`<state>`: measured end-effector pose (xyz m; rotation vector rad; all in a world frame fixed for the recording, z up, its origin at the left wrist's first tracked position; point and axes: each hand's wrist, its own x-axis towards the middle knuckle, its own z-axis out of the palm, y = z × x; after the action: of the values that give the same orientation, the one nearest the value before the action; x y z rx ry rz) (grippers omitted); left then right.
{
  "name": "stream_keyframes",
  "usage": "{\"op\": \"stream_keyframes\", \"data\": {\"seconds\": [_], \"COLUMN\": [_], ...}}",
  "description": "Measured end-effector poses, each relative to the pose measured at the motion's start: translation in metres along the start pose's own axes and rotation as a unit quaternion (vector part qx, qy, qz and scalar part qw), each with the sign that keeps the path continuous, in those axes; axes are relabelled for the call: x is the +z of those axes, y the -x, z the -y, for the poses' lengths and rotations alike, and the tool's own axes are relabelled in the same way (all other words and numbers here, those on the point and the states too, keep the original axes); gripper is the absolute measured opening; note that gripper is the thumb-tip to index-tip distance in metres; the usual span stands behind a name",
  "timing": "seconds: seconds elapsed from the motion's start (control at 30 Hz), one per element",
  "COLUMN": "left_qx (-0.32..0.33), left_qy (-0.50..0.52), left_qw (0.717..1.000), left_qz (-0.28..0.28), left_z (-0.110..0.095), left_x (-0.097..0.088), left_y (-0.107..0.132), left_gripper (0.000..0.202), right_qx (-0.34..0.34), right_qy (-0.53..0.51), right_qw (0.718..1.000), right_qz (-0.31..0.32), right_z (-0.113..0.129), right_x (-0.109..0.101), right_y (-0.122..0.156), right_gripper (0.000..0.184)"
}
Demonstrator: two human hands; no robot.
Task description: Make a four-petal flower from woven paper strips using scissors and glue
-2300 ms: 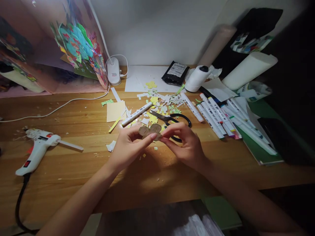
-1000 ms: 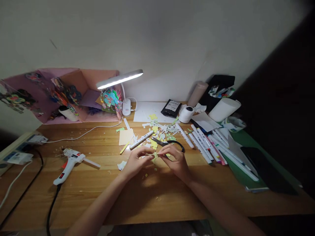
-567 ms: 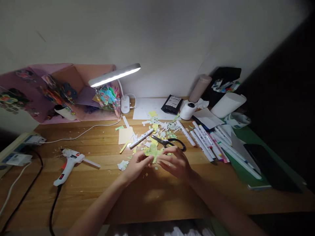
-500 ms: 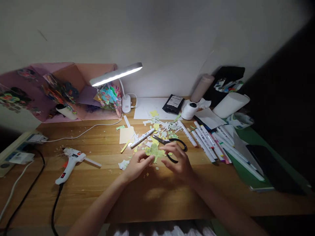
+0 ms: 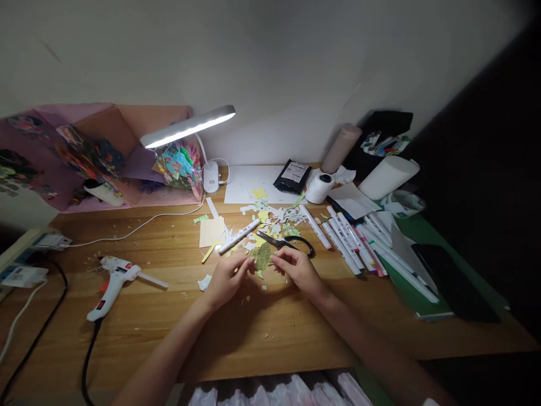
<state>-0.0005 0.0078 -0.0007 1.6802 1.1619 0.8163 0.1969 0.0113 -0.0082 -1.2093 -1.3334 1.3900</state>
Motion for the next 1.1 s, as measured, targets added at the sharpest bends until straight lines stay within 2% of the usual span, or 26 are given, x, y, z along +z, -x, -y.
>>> {"op": "stream_keyframes", "data": {"seconds": [0.17,0.27,0.4,0.5,0.57,0.67,0.77,0.87,1.0,1.1], "left_qx": [-0.039,-0.07,-0.118,-0.188,-0.232,-0.256,-0.249,-0.232,-0.223,-0.217], "left_qy": [0.052,0.115,0.218,0.3,0.339,0.37,0.384,0.377,0.371,0.368], "left_qw": [0.996,0.989,0.969,0.929,0.897,0.872,0.872,0.889,0.901,0.904], "left_qz": [-0.067,-0.066,0.013,0.109,0.164,0.192,0.175,0.12,0.037,-0.005], "left_z": [0.002,0.004,0.002,-0.001,-0.003,-0.005,-0.007,-0.007,0.0,0.005], "left_x": [-0.005,-0.002,0.006,0.011,0.011,0.007,0.001,-0.002,-0.002,-0.005], "left_y": [-0.004,-0.005,-0.004,-0.004,-0.004,-0.003,-0.001,0.0,-0.003,-0.008], "left_gripper": [0.033,0.036,0.061,0.085,0.088,0.082,0.061,0.039,0.034,0.034], "right_qx": [-0.009,-0.029,-0.101,-0.195,-0.264,-0.346,-0.382,-0.372,-0.298,-0.235], "right_qy": [-0.01,0.004,0.038,0.076,0.111,0.163,0.201,0.229,0.251,0.261], "right_qw": [1.0,1.0,0.994,0.978,0.957,0.923,0.902,0.899,0.917,0.93], "right_qz": [-0.016,0.003,0.005,-0.026,-0.039,-0.03,-0.017,-0.02,-0.08,-0.111], "right_z": [-0.003,-0.005,-0.008,-0.007,-0.005,-0.004,-0.008,-0.011,-0.005,0.003], "right_x": [-0.006,-0.004,0.002,0.001,-0.003,-0.009,-0.01,-0.006,-0.009,-0.023], "right_y": [-0.005,-0.005,-0.003,0.001,0.006,0.012,0.015,0.015,0.004,-0.024], "right_gripper": [0.032,0.032,0.024,0.01,0.002,0.014,0.023,0.026,0.029,0.026]}}
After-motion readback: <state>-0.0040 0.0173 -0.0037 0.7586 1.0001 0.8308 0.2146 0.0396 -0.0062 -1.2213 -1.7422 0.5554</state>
